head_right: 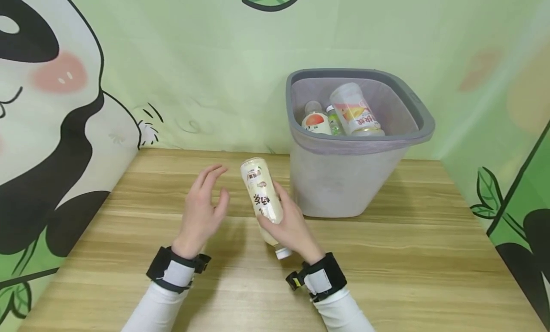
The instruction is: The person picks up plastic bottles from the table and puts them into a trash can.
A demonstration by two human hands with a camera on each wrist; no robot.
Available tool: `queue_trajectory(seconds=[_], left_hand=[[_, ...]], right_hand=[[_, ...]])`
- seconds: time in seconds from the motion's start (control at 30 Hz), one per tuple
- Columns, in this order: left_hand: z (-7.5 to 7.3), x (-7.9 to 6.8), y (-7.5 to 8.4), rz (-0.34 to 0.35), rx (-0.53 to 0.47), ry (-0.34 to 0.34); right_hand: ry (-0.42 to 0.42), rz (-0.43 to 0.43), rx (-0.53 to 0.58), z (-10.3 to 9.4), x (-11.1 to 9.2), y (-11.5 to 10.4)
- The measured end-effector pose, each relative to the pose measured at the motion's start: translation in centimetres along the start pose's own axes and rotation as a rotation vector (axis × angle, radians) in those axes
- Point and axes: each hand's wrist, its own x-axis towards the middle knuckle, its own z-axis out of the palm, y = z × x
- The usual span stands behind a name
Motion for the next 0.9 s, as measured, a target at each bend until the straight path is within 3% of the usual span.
queue_trajectory(seconds=[0.17, 0.3, 0.4, 0.57, 0.9], left_hand=[[-0.3, 0.3, 0.3, 0.011, -0.009, 0.027], [-0.6, 0.6, 0.7, 0.016, -0.008, 0.030], [-0.7, 0.8, 0.9, 0.020, -0.011, 0.016], [-0.6, 1.0, 1.3, 0.026, -0.028, -0.010], [-0.3, 1.5, 2.7, 0.115, -0.094, -0.047]], right_hand=[[0.018, -0.014, 0.077, -1.0, -0.4, -3.1], [0.031, -0.028, 0.150, -1.4, 0.2, -2.9], [0.003, -0.019, 0.263, -1.9, 0.6, -3.2], [-0.057, -0.009, 0.433, -3.3, 0.9, -5.9], [-0.074, -0.093, 0.604, -7.9, 2.0, -11.7]])
